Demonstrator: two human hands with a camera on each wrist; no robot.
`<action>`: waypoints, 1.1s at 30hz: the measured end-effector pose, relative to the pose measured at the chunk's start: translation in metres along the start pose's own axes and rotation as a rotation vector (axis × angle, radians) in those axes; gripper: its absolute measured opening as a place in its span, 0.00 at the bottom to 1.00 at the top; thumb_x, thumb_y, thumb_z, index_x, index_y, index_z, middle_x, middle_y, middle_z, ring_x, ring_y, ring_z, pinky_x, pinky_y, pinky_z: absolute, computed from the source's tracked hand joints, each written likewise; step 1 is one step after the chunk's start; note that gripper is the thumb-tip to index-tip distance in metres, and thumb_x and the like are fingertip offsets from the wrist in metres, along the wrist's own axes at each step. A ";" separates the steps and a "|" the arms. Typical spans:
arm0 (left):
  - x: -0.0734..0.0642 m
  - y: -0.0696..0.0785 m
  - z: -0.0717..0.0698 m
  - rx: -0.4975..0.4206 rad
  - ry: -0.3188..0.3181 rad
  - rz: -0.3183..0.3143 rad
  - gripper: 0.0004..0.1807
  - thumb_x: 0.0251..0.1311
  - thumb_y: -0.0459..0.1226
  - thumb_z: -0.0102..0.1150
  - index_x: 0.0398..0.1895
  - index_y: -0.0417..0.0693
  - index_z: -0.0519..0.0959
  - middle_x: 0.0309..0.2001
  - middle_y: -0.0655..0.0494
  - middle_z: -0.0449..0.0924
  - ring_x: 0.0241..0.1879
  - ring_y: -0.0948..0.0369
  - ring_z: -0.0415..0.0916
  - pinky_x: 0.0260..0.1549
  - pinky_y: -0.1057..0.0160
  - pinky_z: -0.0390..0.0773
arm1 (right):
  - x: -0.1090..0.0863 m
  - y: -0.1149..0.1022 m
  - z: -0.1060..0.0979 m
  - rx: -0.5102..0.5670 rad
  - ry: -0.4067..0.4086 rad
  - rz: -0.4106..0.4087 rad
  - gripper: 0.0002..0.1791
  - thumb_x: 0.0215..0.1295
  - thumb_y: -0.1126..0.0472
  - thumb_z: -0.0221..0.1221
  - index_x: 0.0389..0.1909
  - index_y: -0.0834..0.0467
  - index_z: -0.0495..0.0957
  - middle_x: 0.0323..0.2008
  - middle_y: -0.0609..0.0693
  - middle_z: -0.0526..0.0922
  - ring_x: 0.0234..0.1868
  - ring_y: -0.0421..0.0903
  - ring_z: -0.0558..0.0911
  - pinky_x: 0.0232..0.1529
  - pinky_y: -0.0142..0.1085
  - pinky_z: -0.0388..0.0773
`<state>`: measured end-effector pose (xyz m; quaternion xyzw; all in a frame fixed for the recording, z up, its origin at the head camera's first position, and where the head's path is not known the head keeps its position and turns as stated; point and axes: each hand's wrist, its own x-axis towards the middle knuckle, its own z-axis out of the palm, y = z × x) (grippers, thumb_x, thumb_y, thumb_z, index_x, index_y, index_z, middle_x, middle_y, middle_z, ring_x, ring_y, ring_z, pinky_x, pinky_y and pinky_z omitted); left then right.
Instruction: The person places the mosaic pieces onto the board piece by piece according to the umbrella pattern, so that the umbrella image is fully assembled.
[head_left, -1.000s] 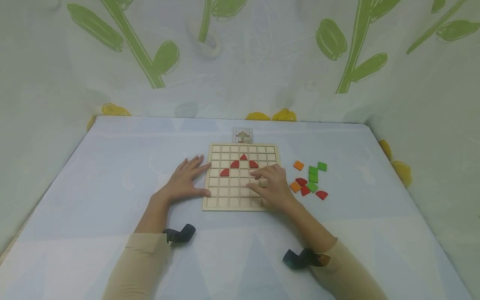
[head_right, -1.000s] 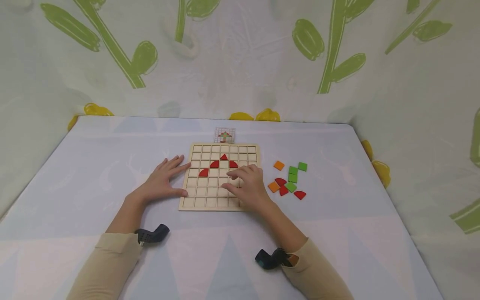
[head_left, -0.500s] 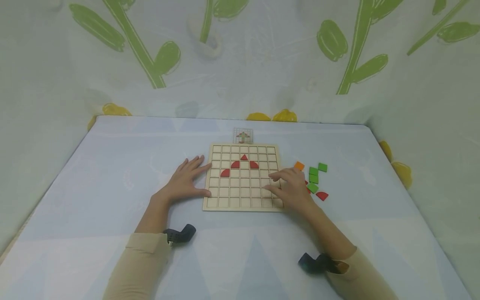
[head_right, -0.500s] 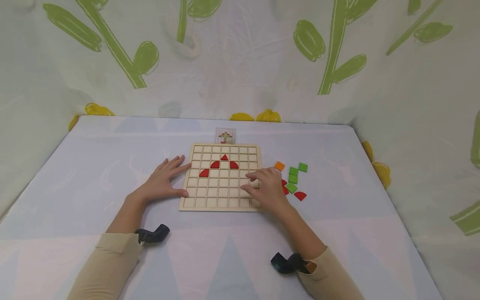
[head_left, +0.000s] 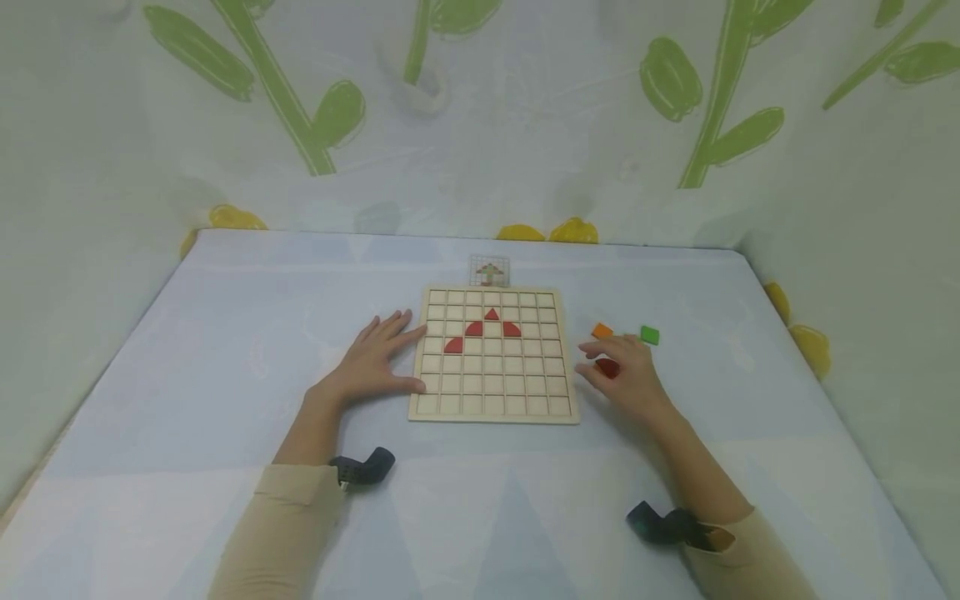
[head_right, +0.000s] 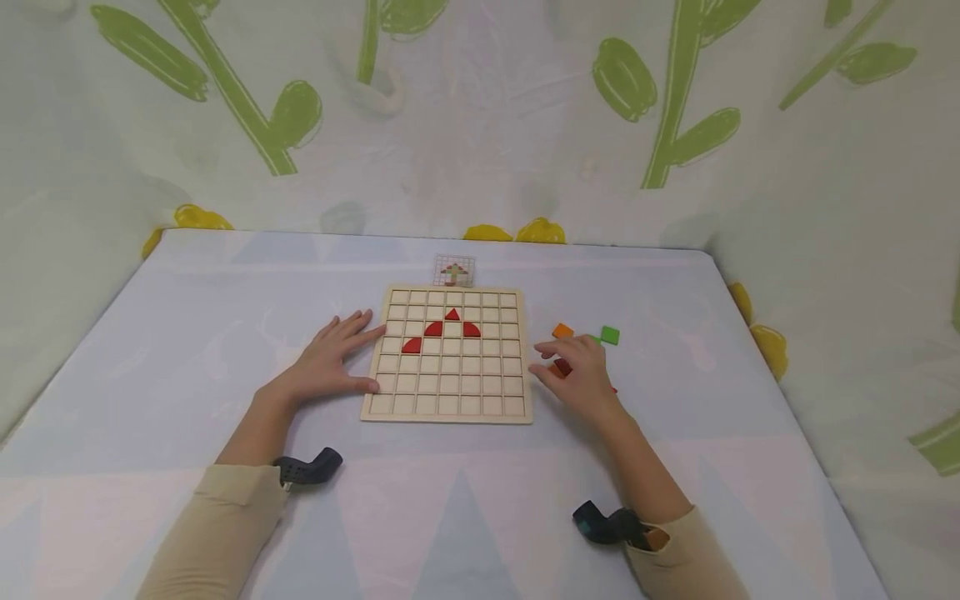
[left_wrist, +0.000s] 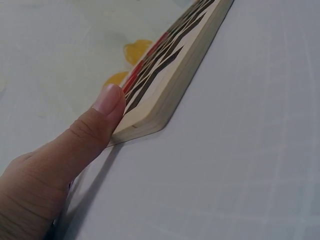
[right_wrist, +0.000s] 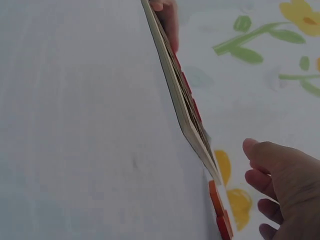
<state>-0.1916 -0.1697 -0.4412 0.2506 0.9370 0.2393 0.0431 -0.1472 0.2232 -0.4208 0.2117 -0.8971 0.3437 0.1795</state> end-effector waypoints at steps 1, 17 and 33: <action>0.000 0.000 0.000 0.001 0.000 0.000 0.54 0.40 0.64 0.67 0.71 0.54 0.60 0.75 0.47 0.47 0.74 0.51 0.39 0.72 0.50 0.35 | -0.001 0.003 -0.003 -0.007 -0.010 0.002 0.16 0.47 0.67 0.71 0.40 0.63 0.82 0.36 0.57 0.85 0.43 0.52 0.73 0.47 0.45 0.64; -0.001 0.000 0.000 -0.002 0.007 0.003 0.54 0.40 0.64 0.66 0.71 0.53 0.60 0.75 0.47 0.47 0.74 0.51 0.39 0.72 0.49 0.36 | -0.005 0.022 -0.021 -0.141 -0.178 0.116 0.11 0.52 0.72 0.64 0.38 0.63 0.84 0.40 0.60 0.82 0.44 0.57 0.69 0.44 0.51 0.61; 0.001 -0.001 0.001 0.012 -0.021 -0.008 0.54 0.41 0.66 0.64 0.72 0.55 0.59 0.75 0.50 0.45 0.75 0.53 0.37 0.72 0.50 0.34 | 0.005 0.031 -0.015 -0.226 -0.237 0.247 0.17 0.57 0.57 0.65 0.44 0.63 0.82 0.41 0.59 0.81 0.47 0.57 0.72 0.46 0.54 0.63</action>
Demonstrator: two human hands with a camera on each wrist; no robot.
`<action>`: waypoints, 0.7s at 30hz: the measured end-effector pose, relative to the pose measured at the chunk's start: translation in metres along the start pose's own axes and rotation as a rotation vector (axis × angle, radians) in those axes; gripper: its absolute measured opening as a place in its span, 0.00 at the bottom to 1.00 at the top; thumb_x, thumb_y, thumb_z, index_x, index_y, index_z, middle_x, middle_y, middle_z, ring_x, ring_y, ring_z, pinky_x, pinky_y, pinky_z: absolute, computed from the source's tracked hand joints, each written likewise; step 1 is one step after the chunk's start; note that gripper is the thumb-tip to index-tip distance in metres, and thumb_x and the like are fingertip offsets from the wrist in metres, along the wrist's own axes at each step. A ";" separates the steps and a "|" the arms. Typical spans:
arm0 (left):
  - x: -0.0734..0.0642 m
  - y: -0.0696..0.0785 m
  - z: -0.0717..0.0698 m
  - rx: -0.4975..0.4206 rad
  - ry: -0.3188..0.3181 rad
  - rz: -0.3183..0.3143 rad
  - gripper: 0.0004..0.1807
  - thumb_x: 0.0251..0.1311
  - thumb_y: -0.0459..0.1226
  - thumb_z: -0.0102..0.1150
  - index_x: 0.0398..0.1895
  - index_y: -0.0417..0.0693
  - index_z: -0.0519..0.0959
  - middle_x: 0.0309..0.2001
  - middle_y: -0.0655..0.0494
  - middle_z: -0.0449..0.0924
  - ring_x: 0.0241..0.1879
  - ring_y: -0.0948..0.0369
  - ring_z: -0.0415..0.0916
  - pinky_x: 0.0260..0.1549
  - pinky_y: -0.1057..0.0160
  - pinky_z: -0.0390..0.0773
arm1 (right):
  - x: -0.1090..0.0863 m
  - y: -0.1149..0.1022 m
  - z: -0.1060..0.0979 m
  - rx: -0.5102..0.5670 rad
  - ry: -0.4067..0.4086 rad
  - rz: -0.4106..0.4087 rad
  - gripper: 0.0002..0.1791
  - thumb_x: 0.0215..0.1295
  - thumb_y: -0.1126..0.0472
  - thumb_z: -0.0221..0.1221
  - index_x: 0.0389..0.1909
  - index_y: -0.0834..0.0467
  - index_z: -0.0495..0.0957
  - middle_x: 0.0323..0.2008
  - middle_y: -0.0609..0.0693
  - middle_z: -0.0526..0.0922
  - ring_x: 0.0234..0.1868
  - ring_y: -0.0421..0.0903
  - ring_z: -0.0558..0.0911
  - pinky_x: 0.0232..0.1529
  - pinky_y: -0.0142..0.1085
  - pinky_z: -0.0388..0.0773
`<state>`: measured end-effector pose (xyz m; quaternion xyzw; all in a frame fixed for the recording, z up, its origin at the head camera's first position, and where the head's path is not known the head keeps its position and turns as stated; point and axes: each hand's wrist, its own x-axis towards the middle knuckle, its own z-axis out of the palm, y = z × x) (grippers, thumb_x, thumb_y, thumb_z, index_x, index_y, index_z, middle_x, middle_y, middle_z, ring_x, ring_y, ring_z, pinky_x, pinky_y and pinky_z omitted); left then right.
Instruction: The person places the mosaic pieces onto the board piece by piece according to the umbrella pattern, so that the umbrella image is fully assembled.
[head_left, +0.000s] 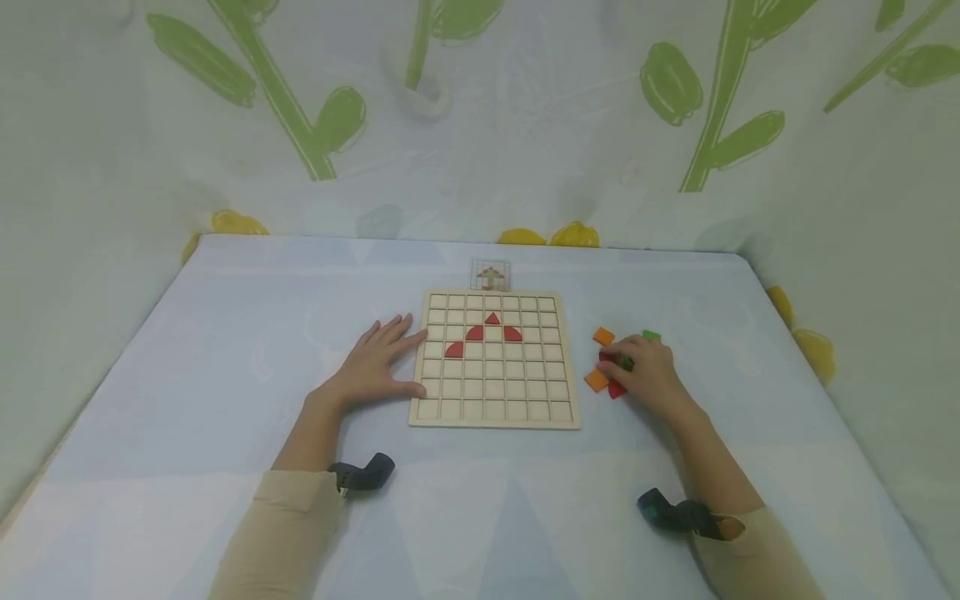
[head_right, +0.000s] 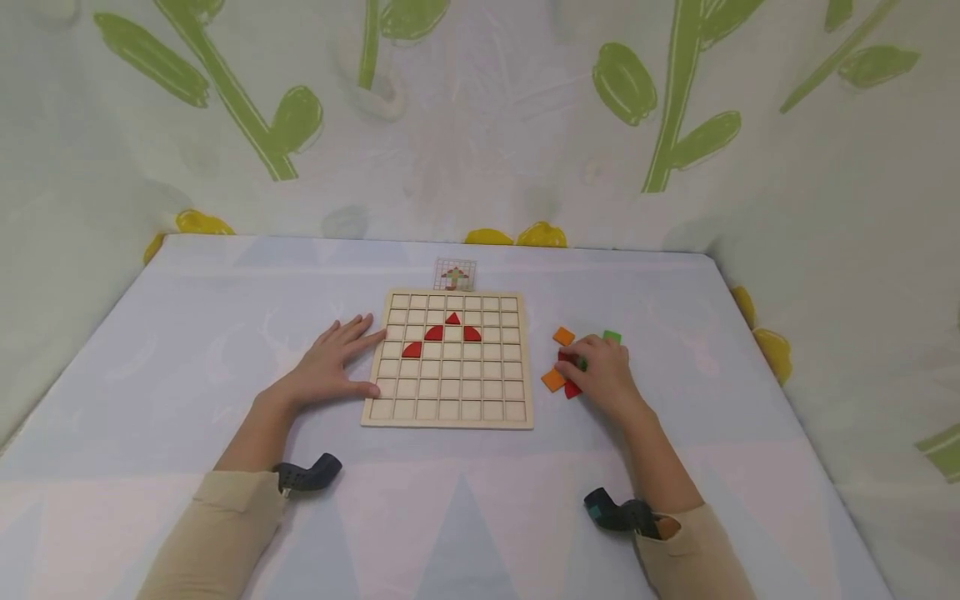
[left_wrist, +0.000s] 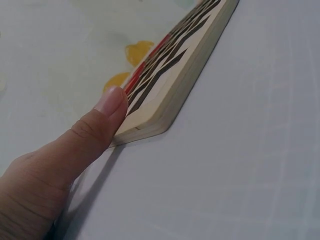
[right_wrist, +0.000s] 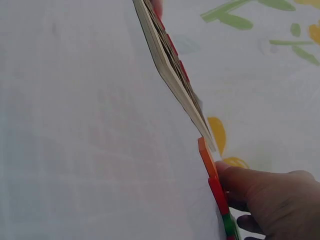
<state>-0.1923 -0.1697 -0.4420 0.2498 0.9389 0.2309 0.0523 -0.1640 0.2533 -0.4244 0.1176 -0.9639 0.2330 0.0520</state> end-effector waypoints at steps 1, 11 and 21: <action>0.000 0.000 0.000 -0.003 -0.001 -0.001 0.54 0.42 0.66 0.64 0.72 0.55 0.59 0.75 0.50 0.45 0.75 0.53 0.37 0.72 0.50 0.34 | 0.001 -0.001 0.000 -0.005 -0.001 0.002 0.16 0.58 0.57 0.65 0.43 0.63 0.82 0.41 0.59 0.81 0.46 0.57 0.72 0.47 0.54 0.63; -0.003 0.002 -0.001 -0.004 0.015 0.008 0.54 0.42 0.65 0.65 0.72 0.53 0.59 0.75 0.48 0.46 0.75 0.51 0.39 0.72 0.50 0.35 | 0.012 -0.016 0.002 0.011 0.060 -0.055 0.14 0.58 0.60 0.65 0.40 0.66 0.79 0.39 0.61 0.81 0.44 0.58 0.74 0.51 0.52 0.66; -0.003 0.002 -0.001 -0.013 0.019 0.017 0.54 0.42 0.65 0.64 0.72 0.54 0.59 0.75 0.49 0.46 0.75 0.52 0.39 0.72 0.50 0.35 | 0.025 -0.037 0.009 0.011 0.077 -0.077 0.15 0.57 0.57 0.65 0.40 0.63 0.80 0.39 0.58 0.82 0.45 0.57 0.74 0.48 0.50 0.66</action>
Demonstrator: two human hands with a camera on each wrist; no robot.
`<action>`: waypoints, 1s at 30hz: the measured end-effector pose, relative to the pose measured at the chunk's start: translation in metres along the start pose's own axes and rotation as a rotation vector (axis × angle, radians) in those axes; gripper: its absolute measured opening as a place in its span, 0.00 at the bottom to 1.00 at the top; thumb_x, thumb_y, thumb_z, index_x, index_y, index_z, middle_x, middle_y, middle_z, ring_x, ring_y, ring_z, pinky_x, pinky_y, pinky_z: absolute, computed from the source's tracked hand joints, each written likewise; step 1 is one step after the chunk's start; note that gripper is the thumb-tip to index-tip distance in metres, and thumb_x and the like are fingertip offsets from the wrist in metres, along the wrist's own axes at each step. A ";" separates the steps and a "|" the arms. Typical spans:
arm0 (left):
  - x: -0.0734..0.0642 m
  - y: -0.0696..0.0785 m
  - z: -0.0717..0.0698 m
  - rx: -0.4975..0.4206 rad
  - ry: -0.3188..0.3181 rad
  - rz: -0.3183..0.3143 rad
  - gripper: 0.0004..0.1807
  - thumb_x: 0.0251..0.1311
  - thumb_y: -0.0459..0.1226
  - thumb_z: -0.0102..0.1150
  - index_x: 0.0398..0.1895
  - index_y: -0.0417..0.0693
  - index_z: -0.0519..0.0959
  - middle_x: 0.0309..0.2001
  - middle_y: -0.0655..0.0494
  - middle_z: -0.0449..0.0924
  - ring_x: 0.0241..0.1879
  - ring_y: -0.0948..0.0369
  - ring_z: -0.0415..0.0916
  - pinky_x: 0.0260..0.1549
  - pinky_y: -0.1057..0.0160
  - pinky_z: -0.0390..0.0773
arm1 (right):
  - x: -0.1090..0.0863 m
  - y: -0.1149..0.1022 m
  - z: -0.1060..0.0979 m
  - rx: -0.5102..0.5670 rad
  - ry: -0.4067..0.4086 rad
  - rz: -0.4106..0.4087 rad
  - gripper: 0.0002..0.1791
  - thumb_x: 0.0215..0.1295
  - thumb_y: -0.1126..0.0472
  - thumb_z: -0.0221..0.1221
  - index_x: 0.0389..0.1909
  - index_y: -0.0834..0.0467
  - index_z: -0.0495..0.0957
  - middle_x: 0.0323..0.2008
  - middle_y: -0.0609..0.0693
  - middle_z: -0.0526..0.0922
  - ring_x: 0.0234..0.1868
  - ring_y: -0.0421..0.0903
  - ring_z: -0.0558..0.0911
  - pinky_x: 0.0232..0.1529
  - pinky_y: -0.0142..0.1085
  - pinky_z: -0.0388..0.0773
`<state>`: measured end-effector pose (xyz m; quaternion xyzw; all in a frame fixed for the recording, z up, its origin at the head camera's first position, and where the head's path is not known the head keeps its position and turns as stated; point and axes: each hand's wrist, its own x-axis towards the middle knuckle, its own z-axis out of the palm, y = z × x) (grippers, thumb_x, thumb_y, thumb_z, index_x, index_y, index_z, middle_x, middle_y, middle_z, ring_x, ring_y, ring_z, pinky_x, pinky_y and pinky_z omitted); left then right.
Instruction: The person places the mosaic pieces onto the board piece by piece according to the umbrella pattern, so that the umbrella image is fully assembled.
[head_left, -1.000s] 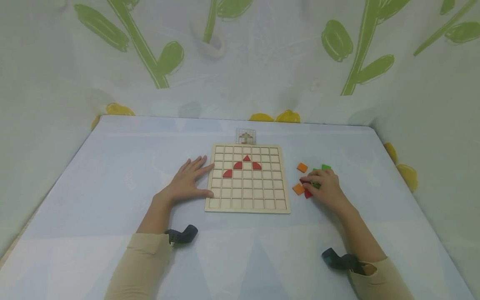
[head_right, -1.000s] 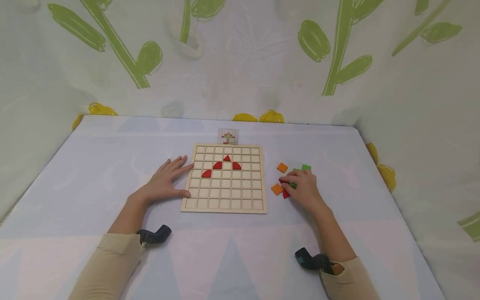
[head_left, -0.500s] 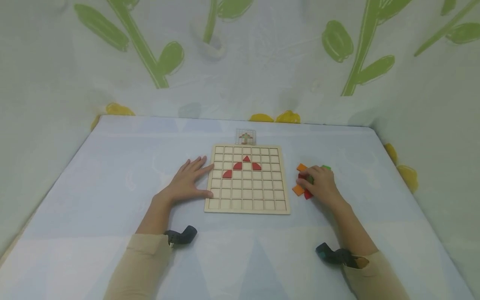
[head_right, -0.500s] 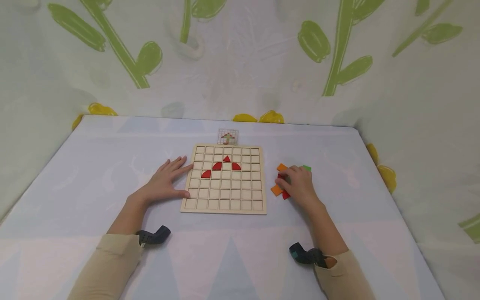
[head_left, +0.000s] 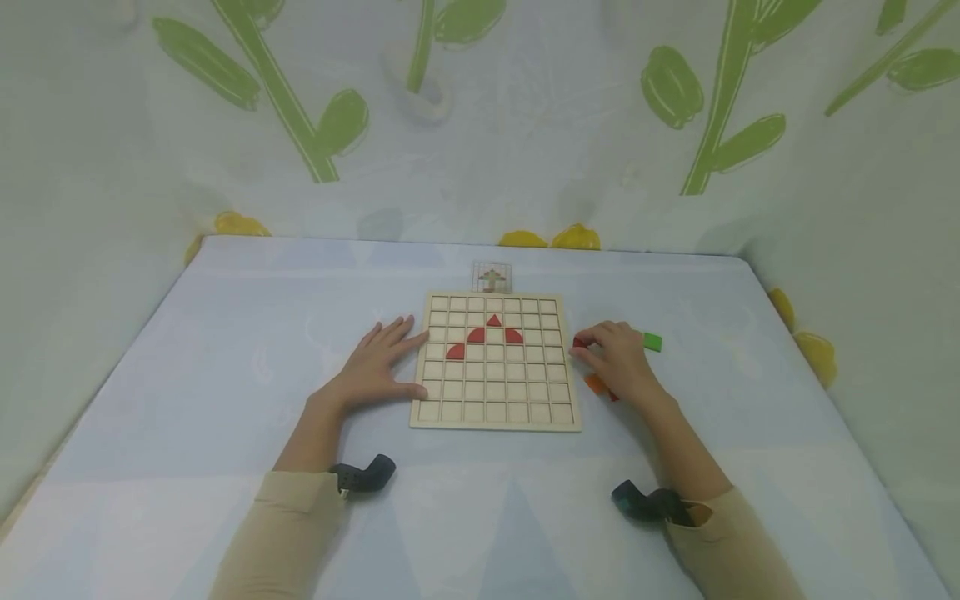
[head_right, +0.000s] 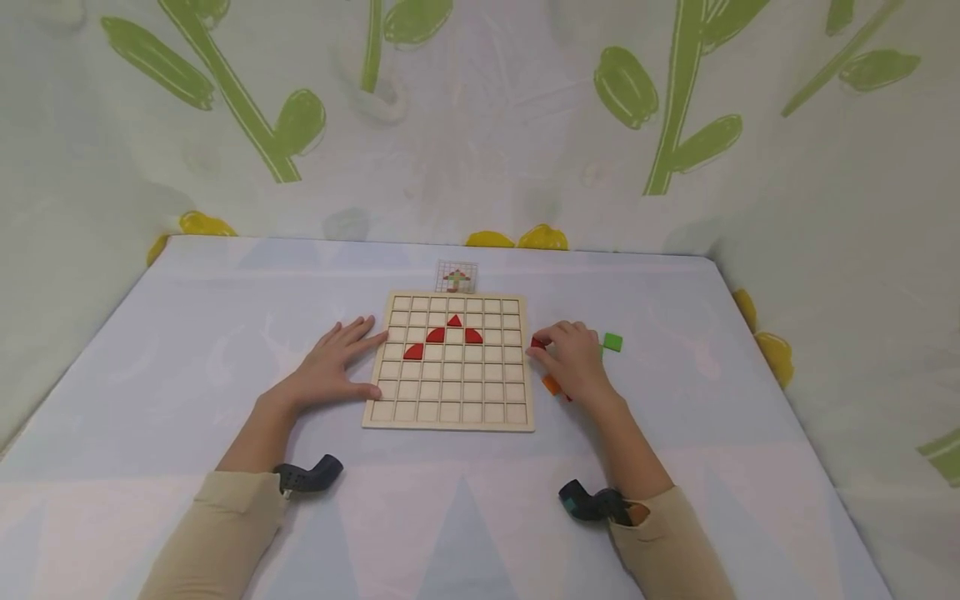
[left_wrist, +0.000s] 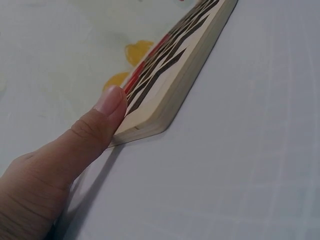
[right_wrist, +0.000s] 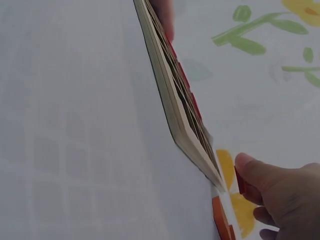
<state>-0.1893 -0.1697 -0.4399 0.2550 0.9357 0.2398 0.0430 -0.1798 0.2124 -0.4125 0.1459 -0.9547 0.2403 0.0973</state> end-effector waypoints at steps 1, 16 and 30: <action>0.000 0.000 0.000 0.002 0.001 0.002 0.54 0.42 0.65 0.64 0.72 0.53 0.59 0.75 0.48 0.46 0.74 0.51 0.39 0.72 0.50 0.35 | 0.002 -0.002 0.002 -0.004 0.001 -0.005 0.15 0.57 0.56 0.66 0.40 0.63 0.80 0.39 0.57 0.82 0.45 0.56 0.74 0.48 0.50 0.65; 0.000 0.002 0.000 0.014 -0.003 -0.010 0.53 0.42 0.64 0.65 0.72 0.54 0.59 0.75 0.48 0.46 0.74 0.51 0.39 0.72 0.49 0.36 | 0.021 -0.030 0.018 0.002 -0.078 -0.026 0.16 0.58 0.53 0.65 0.42 0.61 0.82 0.40 0.54 0.82 0.47 0.54 0.74 0.50 0.50 0.65; 0.001 0.002 -0.001 0.019 0.002 -0.005 0.53 0.42 0.63 0.66 0.71 0.53 0.60 0.75 0.48 0.47 0.74 0.51 0.40 0.72 0.50 0.36 | 0.024 -0.037 0.031 -0.043 -0.084 -0.106 0.14 0.56 0.53 0.66 0.39 0.58 0.85 0.37 0.52 0.83 0.41 0.51 0.75 0.41 0.44 0.67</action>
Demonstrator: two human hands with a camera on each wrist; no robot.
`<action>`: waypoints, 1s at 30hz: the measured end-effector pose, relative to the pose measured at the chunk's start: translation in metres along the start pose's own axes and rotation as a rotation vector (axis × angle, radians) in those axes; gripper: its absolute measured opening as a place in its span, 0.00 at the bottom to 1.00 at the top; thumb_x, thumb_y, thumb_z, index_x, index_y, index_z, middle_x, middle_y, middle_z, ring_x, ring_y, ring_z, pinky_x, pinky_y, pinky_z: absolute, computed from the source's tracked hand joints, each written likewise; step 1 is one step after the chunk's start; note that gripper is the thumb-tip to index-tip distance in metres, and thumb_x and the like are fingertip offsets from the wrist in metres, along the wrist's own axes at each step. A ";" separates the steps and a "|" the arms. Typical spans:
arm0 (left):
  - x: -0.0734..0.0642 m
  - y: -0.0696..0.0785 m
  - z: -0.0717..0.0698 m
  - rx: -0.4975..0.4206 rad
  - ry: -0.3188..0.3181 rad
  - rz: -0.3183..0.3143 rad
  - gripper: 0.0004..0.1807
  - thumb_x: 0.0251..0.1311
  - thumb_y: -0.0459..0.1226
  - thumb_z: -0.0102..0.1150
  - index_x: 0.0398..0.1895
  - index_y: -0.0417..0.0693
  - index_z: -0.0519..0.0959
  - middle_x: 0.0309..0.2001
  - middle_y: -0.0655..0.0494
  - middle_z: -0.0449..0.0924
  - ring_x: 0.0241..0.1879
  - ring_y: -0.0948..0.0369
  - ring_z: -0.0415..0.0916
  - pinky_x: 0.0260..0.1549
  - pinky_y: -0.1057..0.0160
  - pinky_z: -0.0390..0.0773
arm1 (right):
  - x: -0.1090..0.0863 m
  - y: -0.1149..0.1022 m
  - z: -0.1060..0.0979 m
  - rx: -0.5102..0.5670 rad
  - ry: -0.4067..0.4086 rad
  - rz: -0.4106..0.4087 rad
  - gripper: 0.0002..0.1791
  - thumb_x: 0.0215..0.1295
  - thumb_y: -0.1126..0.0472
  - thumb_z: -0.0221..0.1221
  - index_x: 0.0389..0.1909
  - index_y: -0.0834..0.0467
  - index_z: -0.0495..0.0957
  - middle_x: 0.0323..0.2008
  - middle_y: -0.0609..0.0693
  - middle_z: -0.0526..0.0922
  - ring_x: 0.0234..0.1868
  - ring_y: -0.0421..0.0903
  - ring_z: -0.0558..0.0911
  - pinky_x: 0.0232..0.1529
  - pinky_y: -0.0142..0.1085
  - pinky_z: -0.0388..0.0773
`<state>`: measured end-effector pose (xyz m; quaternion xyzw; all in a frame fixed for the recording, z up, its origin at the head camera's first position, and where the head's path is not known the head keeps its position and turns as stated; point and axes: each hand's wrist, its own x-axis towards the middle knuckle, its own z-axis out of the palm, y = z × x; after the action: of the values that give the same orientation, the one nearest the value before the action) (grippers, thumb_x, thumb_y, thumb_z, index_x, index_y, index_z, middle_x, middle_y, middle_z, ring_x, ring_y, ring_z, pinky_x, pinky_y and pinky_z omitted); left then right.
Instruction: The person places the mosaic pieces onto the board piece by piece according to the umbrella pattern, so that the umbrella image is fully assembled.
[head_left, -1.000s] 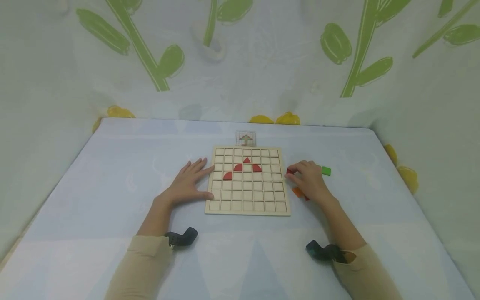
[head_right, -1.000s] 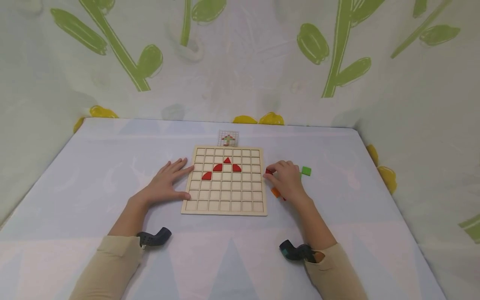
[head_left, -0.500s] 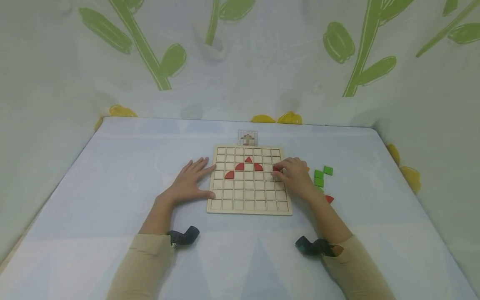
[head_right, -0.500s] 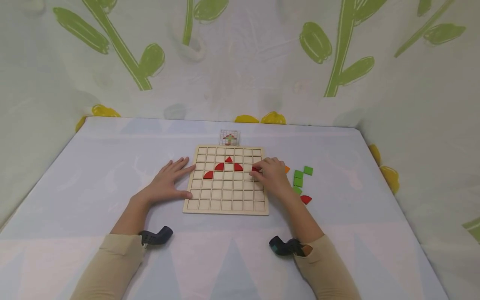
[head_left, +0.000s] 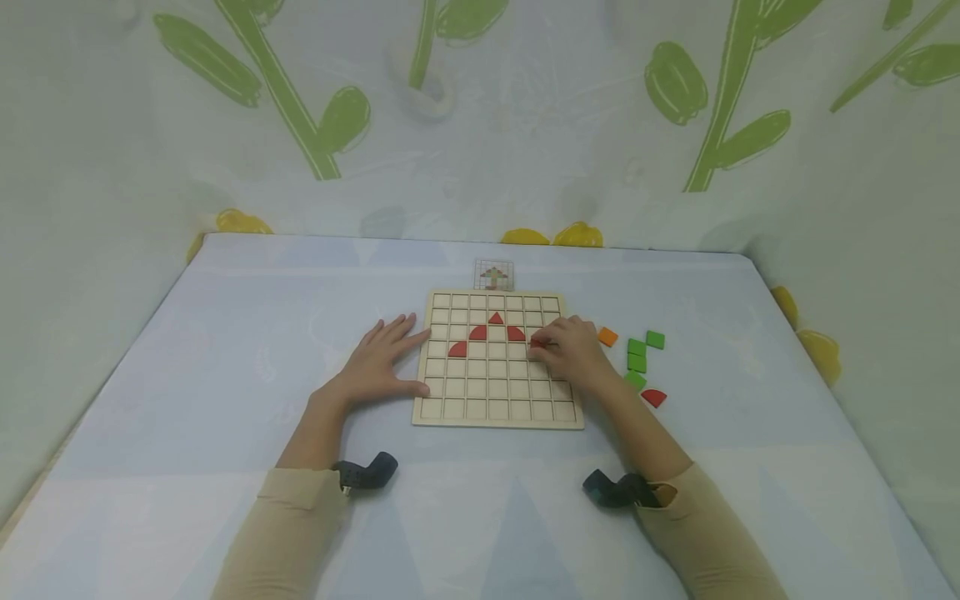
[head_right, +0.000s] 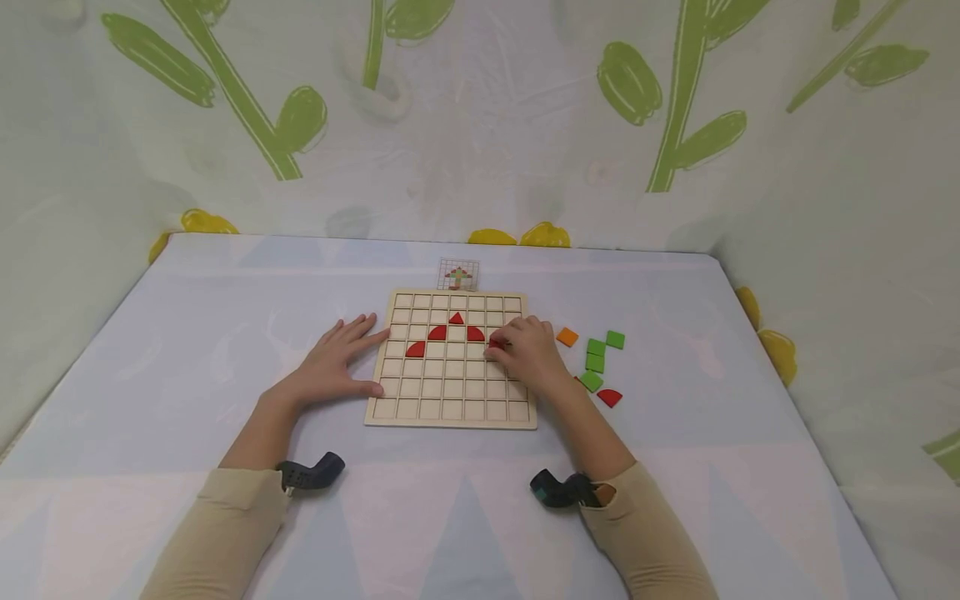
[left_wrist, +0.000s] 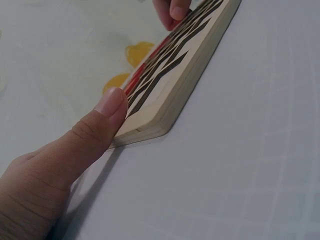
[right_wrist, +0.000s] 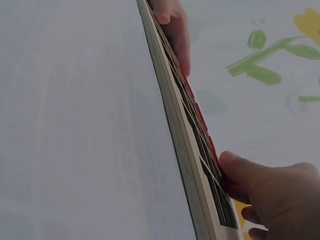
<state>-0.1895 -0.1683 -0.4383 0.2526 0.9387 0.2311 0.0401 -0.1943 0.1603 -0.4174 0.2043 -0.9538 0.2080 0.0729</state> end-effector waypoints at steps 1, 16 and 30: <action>0.000 0.000 0.000 0.000 0.001 0.001 0.53 0.41 0.63 0.66 0.71 0.53 0.60 0.75 0.48 0.47 0.74 0.51 0.40 0.72 0.50 0.36 | 0.000 0.000 0.000 0.001 -0.004 0.000 0.14 0.56 0.52 0.66 0.39 0.57 0.85 0.37 0.51 0.83 0.41 0.51 0.74 0.41 0.43 0.67; -0.001 0.000 0.000 -0.014 0.004 0.003 0.53 0.41 0.63 0.66 0.71 0.53 0.61 0.74 0.47 0.48 0.74 0.50 0.40 0.72 0.49 0.37 | -0.004 -0.004 0.001 -0.005 0.009 -0.021 0.15 0.55 0.51 0.67 0.39 0.56 0.85 0.39 0.52 0.83 0.41 0.50 0.75 0.38 0.42 0.66; 0.000 -0.004 0.003 -0.003 0.011 0.009 0.54 0.41 0.66 0.64 0.71 0.54 0.60 0.75 0.47 0.47 0.74 0.50 0.40 0.72 0.49 0.37 | -0.010 -0.002 -0.002 0.071 0.026 0.041 0.19 0.54 0.53 0.68 0.44 0.60 0.83 0.42 0.55 0.83 0.45 0.53 0.74 0.47 0.46 0.70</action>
<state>-0.1907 -0.1702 -0.4429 0.2556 0.9374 0.2342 0.0345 -0.1848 0.1633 -0.4173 0.1845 -0.9488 0.2457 0.0739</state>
